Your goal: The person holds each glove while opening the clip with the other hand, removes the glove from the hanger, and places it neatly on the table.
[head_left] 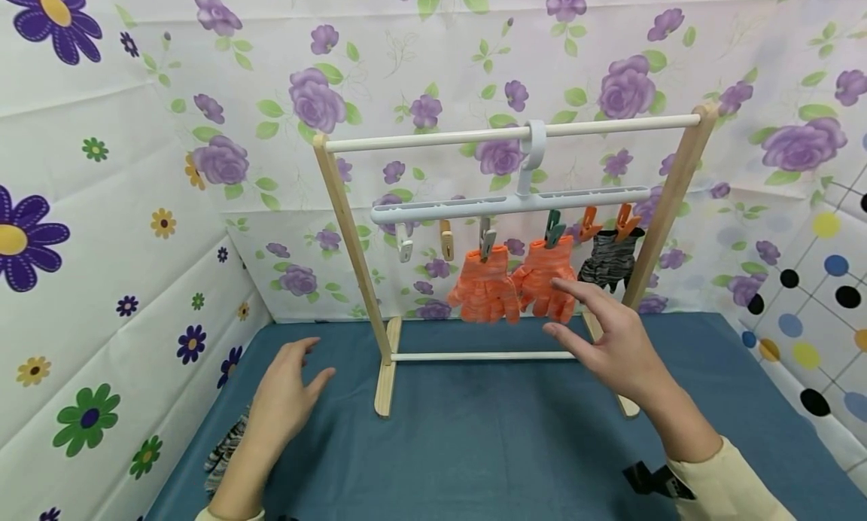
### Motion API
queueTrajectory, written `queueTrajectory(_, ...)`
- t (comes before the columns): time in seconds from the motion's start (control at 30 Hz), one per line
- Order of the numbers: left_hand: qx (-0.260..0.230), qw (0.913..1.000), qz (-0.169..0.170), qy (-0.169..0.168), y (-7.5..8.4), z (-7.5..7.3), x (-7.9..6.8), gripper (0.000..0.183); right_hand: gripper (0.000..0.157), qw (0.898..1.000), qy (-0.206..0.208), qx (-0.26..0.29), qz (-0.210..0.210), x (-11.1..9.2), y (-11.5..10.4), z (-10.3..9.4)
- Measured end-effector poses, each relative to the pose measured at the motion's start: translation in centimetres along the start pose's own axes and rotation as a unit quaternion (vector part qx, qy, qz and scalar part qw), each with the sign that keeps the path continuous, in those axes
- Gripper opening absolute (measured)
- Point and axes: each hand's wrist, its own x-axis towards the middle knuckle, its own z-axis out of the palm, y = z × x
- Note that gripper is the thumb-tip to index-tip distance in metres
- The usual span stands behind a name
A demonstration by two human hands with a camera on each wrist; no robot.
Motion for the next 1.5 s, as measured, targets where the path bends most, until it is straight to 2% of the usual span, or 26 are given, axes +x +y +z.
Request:
queueTrajectory(0.23, -0.037, 0.998, 0.04, 0.031, 2.6, 0.7, 0.5, 0.058, 0.074, 1.0, -0.002, 0.002, -0.008, 0.5, -0.2, -0.2)
queueTrajectory(0.47, -0.077, 0.9943, 0.064, 0.039, 4.9, 1.1, 1.2, 0.057, 0.072, 1.0, -0.006, 0.002, -0.004, 1.1, -0.6, -0.2)
queueTrajectory(0.73, -0.136, 0.9865, 0.085, 0.034, 7.5, 1.6, 2.0, 0.055, 0.071, 1.0, -0.002, 0.004, -0.001, 1.6, -1.0, -0.3)
queueTrajectory(0.97, -0.201, 0.9741, 0.1, 0.027, 9.6, 1.9, 2.7, 0.053, 0.071, 1.0, -0.003, 0.004, -0.016, 2.5, -1.1, -0.2)
queueTrajectory(1.23, -0.233, 0.9657, 0.112, 0.024, 11.5, 2.5, 3.8, 0.052, 0.073, 1.0, -0.006, 0.017, -0.011, 3.3, -1.2, -0.2)
queueTrajectory(1.5, -0.282, 0.9521, 0.118, -0.003, 13.5, 3.6, 5.4, 0.052, 0.069, 1.0, 0.0, 0.015, -0.018, 3.9, -1.2, -0.1)
